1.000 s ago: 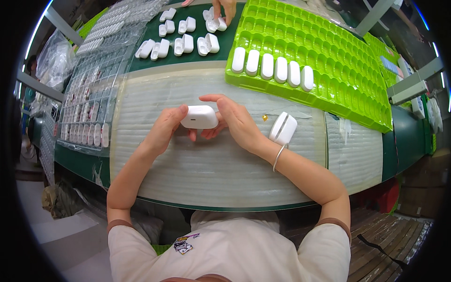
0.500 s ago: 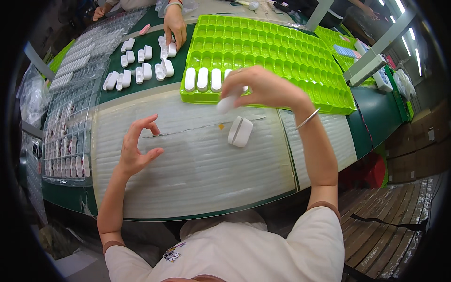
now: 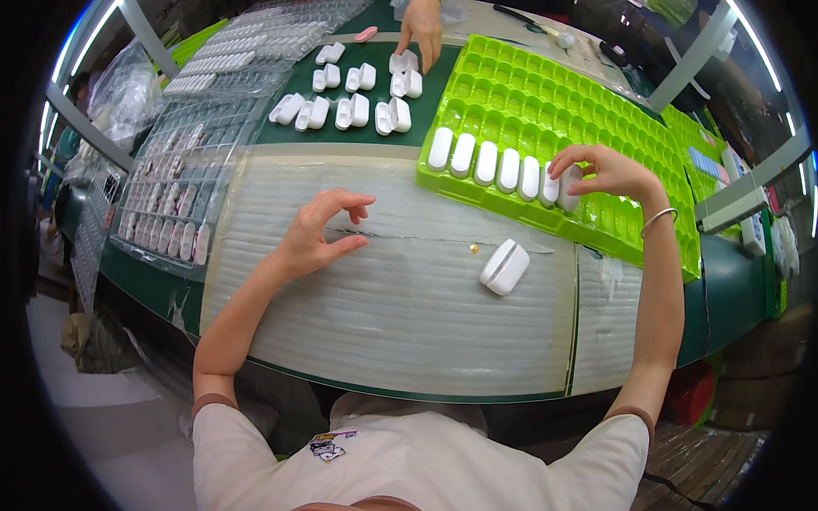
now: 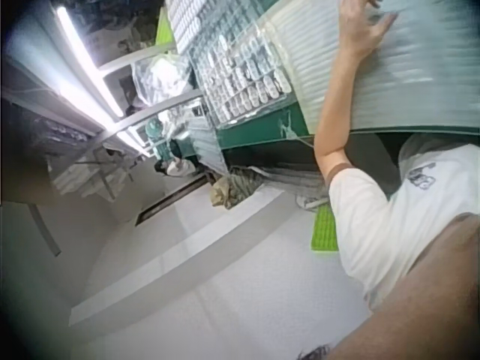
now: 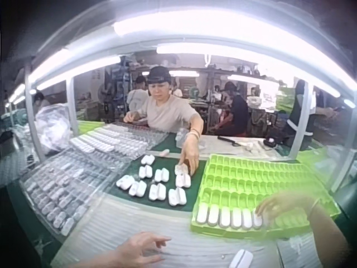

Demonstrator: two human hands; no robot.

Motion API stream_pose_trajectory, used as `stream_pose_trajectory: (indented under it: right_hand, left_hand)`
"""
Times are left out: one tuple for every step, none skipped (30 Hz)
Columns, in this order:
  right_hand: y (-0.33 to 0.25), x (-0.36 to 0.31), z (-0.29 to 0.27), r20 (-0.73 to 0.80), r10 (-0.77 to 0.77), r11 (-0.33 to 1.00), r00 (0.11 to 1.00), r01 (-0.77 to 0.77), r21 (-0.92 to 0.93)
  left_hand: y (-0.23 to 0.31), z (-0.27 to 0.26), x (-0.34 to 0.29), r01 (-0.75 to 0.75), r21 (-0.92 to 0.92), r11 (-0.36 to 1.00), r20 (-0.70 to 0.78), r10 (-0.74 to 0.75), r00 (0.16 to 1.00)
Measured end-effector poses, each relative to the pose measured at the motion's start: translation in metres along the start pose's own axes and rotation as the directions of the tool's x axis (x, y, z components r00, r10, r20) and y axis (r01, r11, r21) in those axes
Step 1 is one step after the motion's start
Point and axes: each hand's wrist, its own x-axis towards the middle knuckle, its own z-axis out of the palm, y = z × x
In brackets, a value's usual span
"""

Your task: The person assembles white earbud cases by opening them, inserting a small red component, and closing them. They repeatedly pick up cases from a green tray, perform the assembly, and place the finished units on the table.

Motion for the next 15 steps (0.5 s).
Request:
stream_pose_trajectory:
  right_hand:
    - [0.000, 0.003, 0.002, -0.020, -0.021, 1.000, 1.000, 0.021, -0.005]
    - [0.003, 0.004, 0.002, -0.040, -0.041, 0.999, 0.998, 0.041, -0.009]
    - [0.007, 0.006, 0.002, -0.059, -0.062, 0.998, 0.996, 0.061, -0.014]
    - [0.003, 0.013, 0.004, -0.071, -0.061, 0.996, 0.996, 0.056, -0.068]
    - [-0.002, 0.019, 0.006, -0.133, -0.020, 0.990, 0.991, 0.002, -0.138]
    - [-0.011, 0.024, 0.008, -0.197, 0.013, 0.978, 0.980, -0.054, -0.203]
    - [-0.026, 0.032, 0.009, -0.264, 0.042, 0.958, 0.964, -0.114, -0.265]
    - [-0.037, 0.048, 0.010, -0.303, -0.049, 0.934, 0.952, -0.064, -0.352]
    - [-0.048, 0.067, 0.016, -0.279, -0.155, 0.914, 0.948, 0.030, -0.405]
    - [-0.060, 0.092, 0.024, -0.246, -0.274, 0.882, 0.930, 0.141, -0.449]
    - [-0.072, 0.110, 0.031, -0.223, -0.374, 0.841, 0.900, 0.227, -0.492]
    - [-0.085, 0.132, 0.039, -0.162, -0.389, 0.832, 0.907, 0.270, -0.485]
    - [-0.091, 0.157, 0.046, -0.136, -0.415, 0.815, 0.900, 0.301, -0.495]
    - [-0.093, 0.178, 0.050, -0.123, -0.423, 0.799, 0.898, 0.306, -0.517]
    - [-0.095, 0.197, 0.053, -0.112, -0.428, 0.785, 0.897, 0.307, -0.538]
  left_hand:
    - [-0.001, -0.004, 0.000, 0.011, 0.006, 1.000, -0.026, -0.011, 1.000]
    - [-0.002, -0.008, 0.001, 0.022, 0.012, 1.000, -0.053, -0.021, 0.998]
    - [-0.003, -0.013, 0.001, 0.043, 0.016, 0.999, -0.087, -0.041, 0.995]
    - [-0.003, -0.021, 0.000, 0.072, 0.026, 0.997, -0.125, -0.068, 0.990]
    - [-0.003, -0.030, -0.001, 0.103, 0.036, 0.994, -0.165, -0.096, 0.982]
    - [-0.004, -0.040, -0.002, 0.129, 0.044, 0.991, -0.198, -0.117, 0.973]
    - [-0.003, -0.050, -0.001, 0.152, 0.050, 0.987, -0.233, -0.136, 0.963]
    - [-0.003, -0.061, -0.003, 0.180, 0.060, 0.982, -0.268, -0.158, 0.950]
    - [-0.005, -0.069, -0.007, 0.225, 0.094, 0.970, -0.273, -0.193, 0.942]
    - [-0.007, -0.081, -0.012, 0.281, 0.138, 0.950, -0.285, -0.234, 0.930]
    - [-0.010, -0.090, -0.015, 0.319, 0.172, 0.932, -0.288, -0.262, 0.921]
    - [-0.015, -0.100, -0.022, 0.332, 0.183, 0.925, -0.340, -0.257, 0.904]
    - [-0.018, -0.114, -0.035, 0.408, 0.224, 0.885, -0.387, -0.303, 0.871]
    - [-0.024, -0.127, -0.046, 0.462, 0.248, 0.852, -0.427, -0.331, 0.841]
    - [-0.031, -0.143, -0.057, 0.512, 0.269, 0.816, -0.465, -0.355, 0.811]
